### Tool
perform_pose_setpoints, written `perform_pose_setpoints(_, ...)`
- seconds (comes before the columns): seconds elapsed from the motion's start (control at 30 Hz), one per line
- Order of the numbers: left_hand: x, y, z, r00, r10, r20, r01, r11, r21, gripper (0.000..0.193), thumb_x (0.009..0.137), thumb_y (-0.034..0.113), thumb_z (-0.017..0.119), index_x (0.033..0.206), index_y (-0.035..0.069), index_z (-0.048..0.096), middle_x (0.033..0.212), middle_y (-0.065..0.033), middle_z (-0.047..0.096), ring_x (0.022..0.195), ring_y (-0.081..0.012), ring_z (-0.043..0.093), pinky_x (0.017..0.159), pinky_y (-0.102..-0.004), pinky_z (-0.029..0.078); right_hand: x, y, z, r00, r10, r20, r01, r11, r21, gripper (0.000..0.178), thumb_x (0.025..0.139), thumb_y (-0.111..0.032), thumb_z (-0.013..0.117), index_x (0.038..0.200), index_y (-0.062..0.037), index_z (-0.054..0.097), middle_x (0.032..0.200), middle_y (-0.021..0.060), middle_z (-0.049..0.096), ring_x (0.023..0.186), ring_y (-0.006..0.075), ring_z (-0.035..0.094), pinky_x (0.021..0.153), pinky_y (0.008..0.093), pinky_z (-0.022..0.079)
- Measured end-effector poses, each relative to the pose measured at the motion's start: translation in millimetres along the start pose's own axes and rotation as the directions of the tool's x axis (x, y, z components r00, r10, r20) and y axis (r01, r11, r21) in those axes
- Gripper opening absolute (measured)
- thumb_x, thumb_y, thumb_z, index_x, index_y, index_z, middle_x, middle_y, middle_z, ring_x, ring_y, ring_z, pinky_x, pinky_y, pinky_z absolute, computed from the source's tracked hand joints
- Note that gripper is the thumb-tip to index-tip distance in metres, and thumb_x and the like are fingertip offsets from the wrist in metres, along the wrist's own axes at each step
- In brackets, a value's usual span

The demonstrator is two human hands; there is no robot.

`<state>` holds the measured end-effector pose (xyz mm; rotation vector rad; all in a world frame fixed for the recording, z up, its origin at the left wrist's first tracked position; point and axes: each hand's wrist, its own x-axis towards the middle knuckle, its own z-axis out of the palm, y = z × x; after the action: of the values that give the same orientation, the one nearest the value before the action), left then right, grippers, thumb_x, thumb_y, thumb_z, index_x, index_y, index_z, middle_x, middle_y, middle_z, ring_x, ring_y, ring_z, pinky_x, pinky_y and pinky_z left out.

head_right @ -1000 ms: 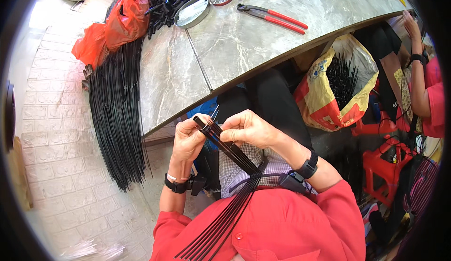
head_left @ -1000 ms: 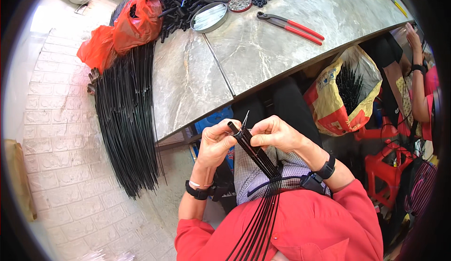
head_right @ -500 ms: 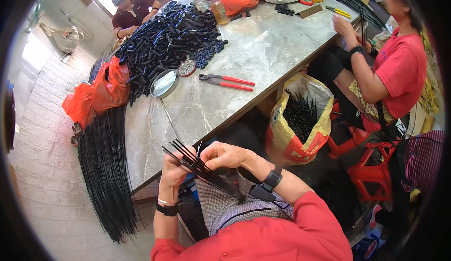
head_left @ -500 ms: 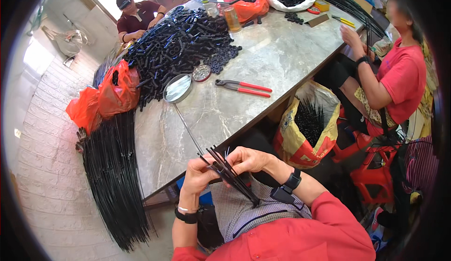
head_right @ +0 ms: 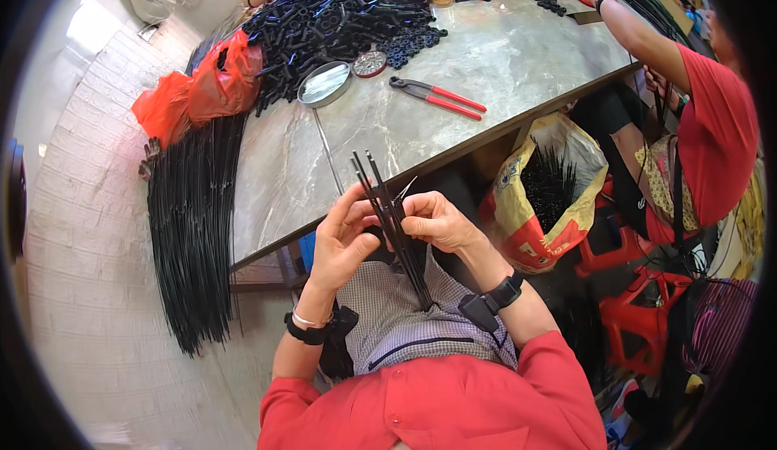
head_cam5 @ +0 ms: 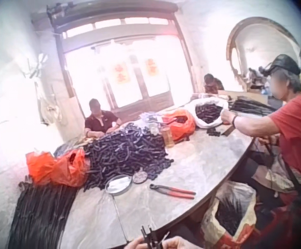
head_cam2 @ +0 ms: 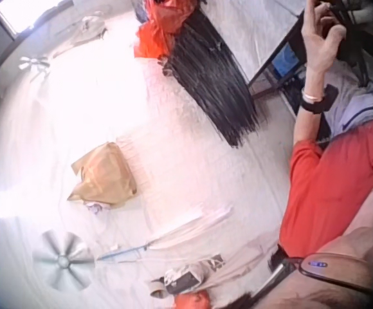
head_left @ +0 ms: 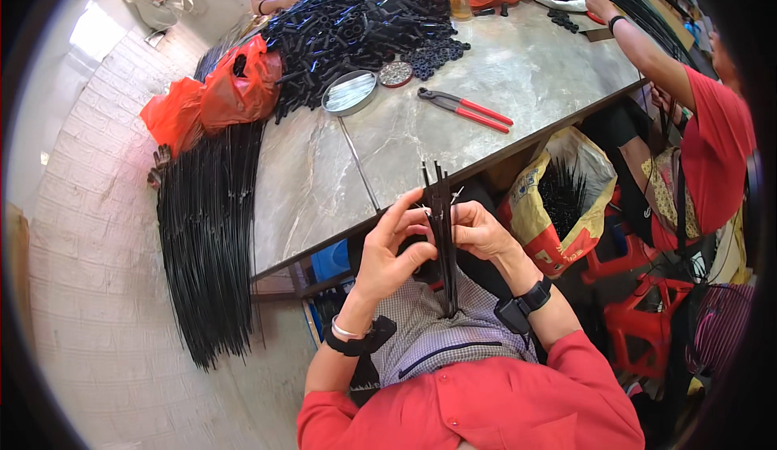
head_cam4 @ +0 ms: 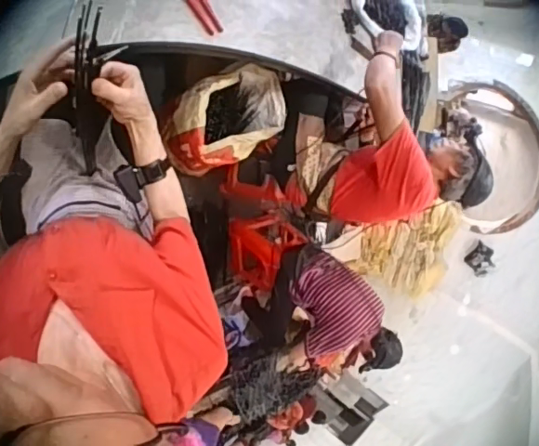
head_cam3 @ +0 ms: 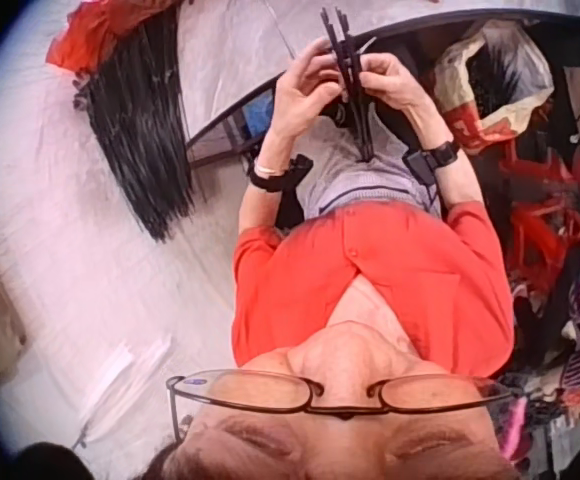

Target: Assembling small components onto black umbrella ribs using pliers and hands at a factory workbench.

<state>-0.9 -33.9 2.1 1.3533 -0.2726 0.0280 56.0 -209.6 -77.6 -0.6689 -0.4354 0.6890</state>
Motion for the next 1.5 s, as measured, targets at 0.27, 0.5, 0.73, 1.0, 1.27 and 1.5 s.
perform_pose_setpoints(0.27,-32,11,-11,0.989,0.071,-0.128,-0.021,0.935,0.354,0.033,0.098,0.008,0.049,0.129,-0.003,0.052,0.107,-0.0095,0.068,0.093,-0.0106,0.063,0.077,-0.0232,0.051,-2,8,50,0.994,-0.08,-0.076,0.063,0.978,-0.199,0.012,0.085,-0.005,0.069,0.095,0.0005,0.065,0.087,0.0033,0.068,0.077,0.0089,0.063,0.071,0.0227,0.052)
perform_pose_setpoints(0.5,-41,28,-13,0.996,0.046,-0.079,-0.03,0.982,0.188,0.032,0.095,0.001,0.048,0.127,-0.006,0.051,0.117,-0.0135,0.064,0.103,-0.0137,0.061,0.084,-0.0232,0.049,-8,20,71,0.972,-0.171,-0.163,0.108,0.935,-0.338,0.01,0.087,-0.002,0.065,0.096,0.0012,0.065,0.089,0.0018,0.066,0.079,0.0063,0.06,0.074,0.0212,0.05)
perform_pose_setpoints(0.73,-49,19,-38,0.998,-0.008,0.055,0.028,0.931,-0.363,0.048,0.1,0.029,0.045,0.131,-0.008,0.046,0.124,-0.0198,0.059,0.112,-0.0219,0.058,0.097,-0.0331,0.044,2,31,73,0.98,-0.146,-0.138,0.1,0.949,-0.298,0.008,0.087,-0.005,0.066,0.094,-0.0005,0.065,0.086,-0.0007,0.064,0.078,0.0041,0.058,0.07,0.0195,0.047)
perform_pose_setpoints(1.0,-38,20,-21,0.99,0.07,-0.125,-0.048,0.984,0.169,0.027,0.099,0.007,0.046,0.121,-0.006,0.055,0.11,-0.0121,0.067,0.097,-0.0129,0.062,0.082,-0.0235,0.05,-4,23,77,0.955,-0.209,-0.213,0.117,0.918,-0.378,0.008,0.086,0.0,0.065,0.094,0.001,0.065,0.088,-0.0004,0.064,0.08,0.0048,0.058,0.072,0.0201,0.047)
perform_pose_setpoints(1.27,-49,25,-17,0.993,0.109,-0.042,-0.102,0.984,0.148,0.025,0.095,0.003,0.053,0.118,-0.005,0.057,0.106,-0.0157,0.067,0.1,-0.0196,0.064,0.09,-0.032,0.051,-23,23,95,0.941,-0.292,-0.172,0.195,0.881,-0.432,0.01,0.087,-0.003,0.066,0.096,0.0012,0.064,0.088,0.0007,0.065,0.08,0.0048,0.058,0.074,0.0198,0.048)
perform_pose_setpoints(1.5,-70,45,-14,0.997,0.032,-0.066,-0.027,0.996,0.09,0.032,0.085,0.001,0.067,0.117,-0.002,0.06,0.107,-0.0109,0.068,0.095,-0.0147,0.064,0.082,-0.0271,0.052,-37,38,131,0.886,-0.403,-0.228,0.212,0.791,-0.574,0.01,0.088,-0.005,0.066,0.095,0.0022,0.064,0.086,0.0015,0.065,0.079,0.005,0.059,0.071,0.02,0.05)
